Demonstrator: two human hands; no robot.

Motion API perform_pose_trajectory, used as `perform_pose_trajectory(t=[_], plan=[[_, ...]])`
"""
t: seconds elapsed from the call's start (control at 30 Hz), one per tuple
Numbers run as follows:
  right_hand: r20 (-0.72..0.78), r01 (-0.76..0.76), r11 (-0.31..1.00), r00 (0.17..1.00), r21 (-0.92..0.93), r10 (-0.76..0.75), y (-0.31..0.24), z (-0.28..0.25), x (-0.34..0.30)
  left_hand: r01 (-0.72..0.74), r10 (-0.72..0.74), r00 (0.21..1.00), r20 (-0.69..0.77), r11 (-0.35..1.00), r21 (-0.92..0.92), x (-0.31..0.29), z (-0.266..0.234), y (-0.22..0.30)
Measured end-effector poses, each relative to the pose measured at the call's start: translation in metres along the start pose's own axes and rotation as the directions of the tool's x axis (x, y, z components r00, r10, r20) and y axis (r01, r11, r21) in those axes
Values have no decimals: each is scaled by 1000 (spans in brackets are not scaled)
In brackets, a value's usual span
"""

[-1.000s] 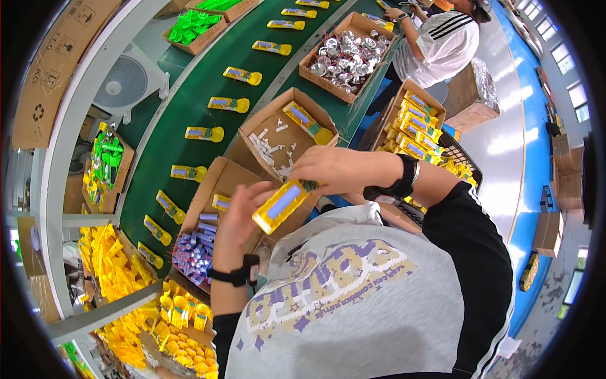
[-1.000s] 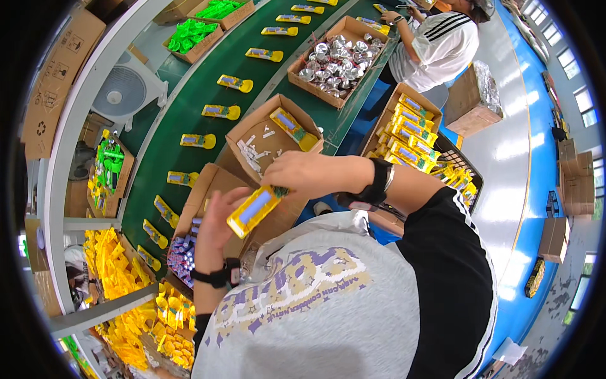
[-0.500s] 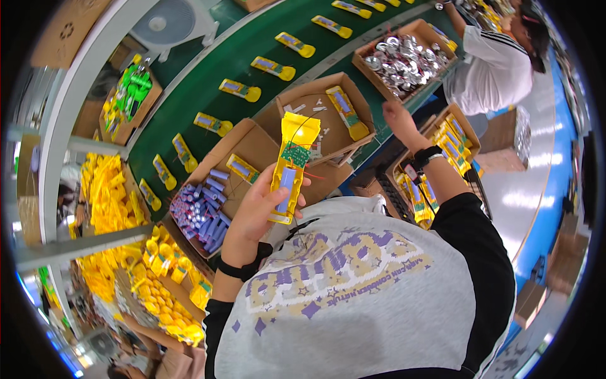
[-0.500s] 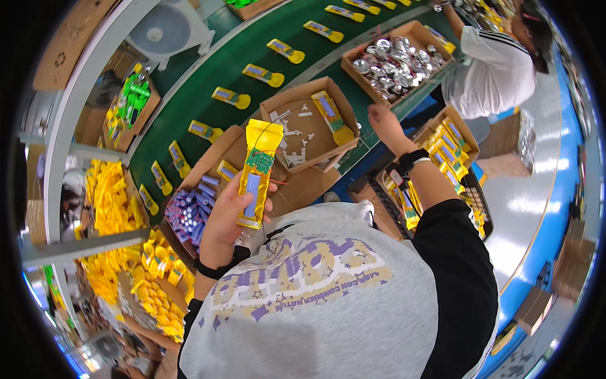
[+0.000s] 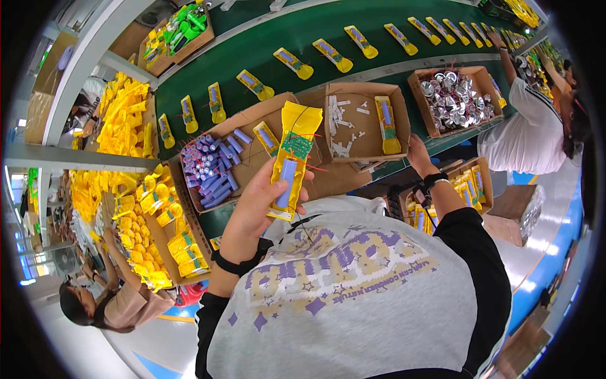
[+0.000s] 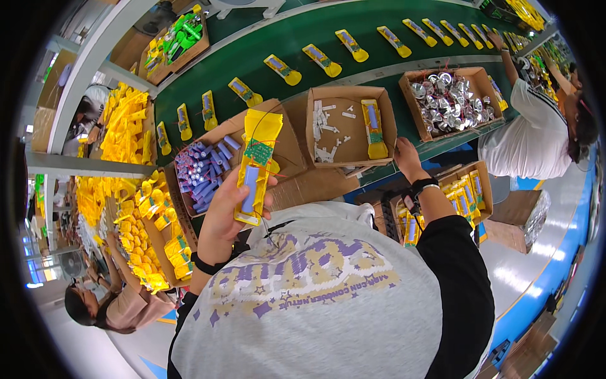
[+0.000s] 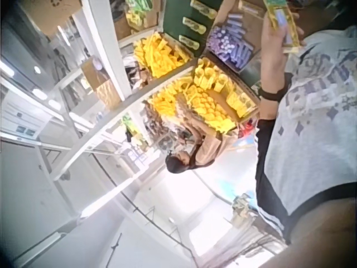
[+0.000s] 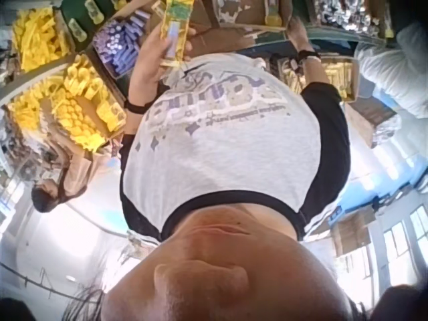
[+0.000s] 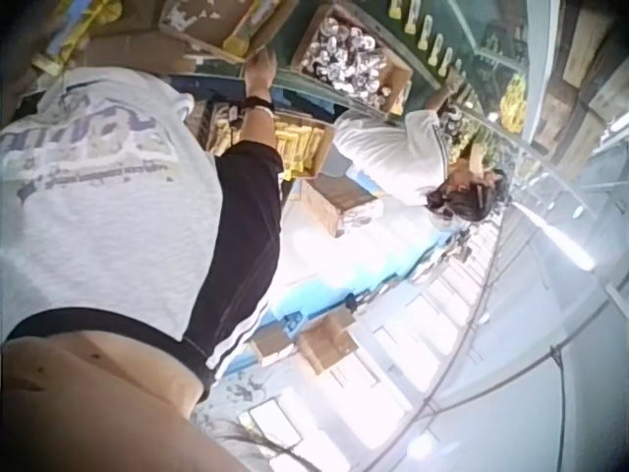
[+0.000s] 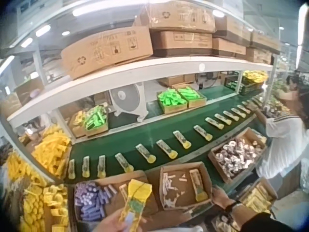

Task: Assembling small yellow handheld electronic devices on an industrial production line.

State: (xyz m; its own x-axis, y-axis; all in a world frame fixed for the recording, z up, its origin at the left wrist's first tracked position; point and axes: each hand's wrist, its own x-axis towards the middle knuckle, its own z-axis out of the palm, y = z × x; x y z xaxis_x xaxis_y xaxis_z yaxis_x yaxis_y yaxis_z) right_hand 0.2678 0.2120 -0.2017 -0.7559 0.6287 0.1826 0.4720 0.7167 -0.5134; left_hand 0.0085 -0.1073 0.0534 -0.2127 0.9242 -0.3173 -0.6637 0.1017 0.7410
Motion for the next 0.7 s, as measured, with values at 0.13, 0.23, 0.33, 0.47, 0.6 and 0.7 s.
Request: perform_pose_trajectory(t=[0.13,0.23,0.33,0.47,0.6,0.7], plan=[[115,-343,901,939,265,324,15,7,5,-34,34,999,-34,999,9,-3,-1,-4],[69,-164,986,984,7,163,10,7,13,-44,41,998,-47,997,-62,-8,-4,-9],[103,-134,989,987,60,127,16,10,24,-31,29,999,-22,993,-114,-10,-8,-9],[148,23,920,985,392,-87,49,31,32,-10,4,1000,-28,977,-213,-13,-12,-12],[310,-385,761,917,521,251,83,48,29,-58,48,997,-53,979,-197,-18,-17,-13],[319,-326,887,921,327,221,70,36,27,-82,66,992,-108,985,-150,-24,-20,-14]])
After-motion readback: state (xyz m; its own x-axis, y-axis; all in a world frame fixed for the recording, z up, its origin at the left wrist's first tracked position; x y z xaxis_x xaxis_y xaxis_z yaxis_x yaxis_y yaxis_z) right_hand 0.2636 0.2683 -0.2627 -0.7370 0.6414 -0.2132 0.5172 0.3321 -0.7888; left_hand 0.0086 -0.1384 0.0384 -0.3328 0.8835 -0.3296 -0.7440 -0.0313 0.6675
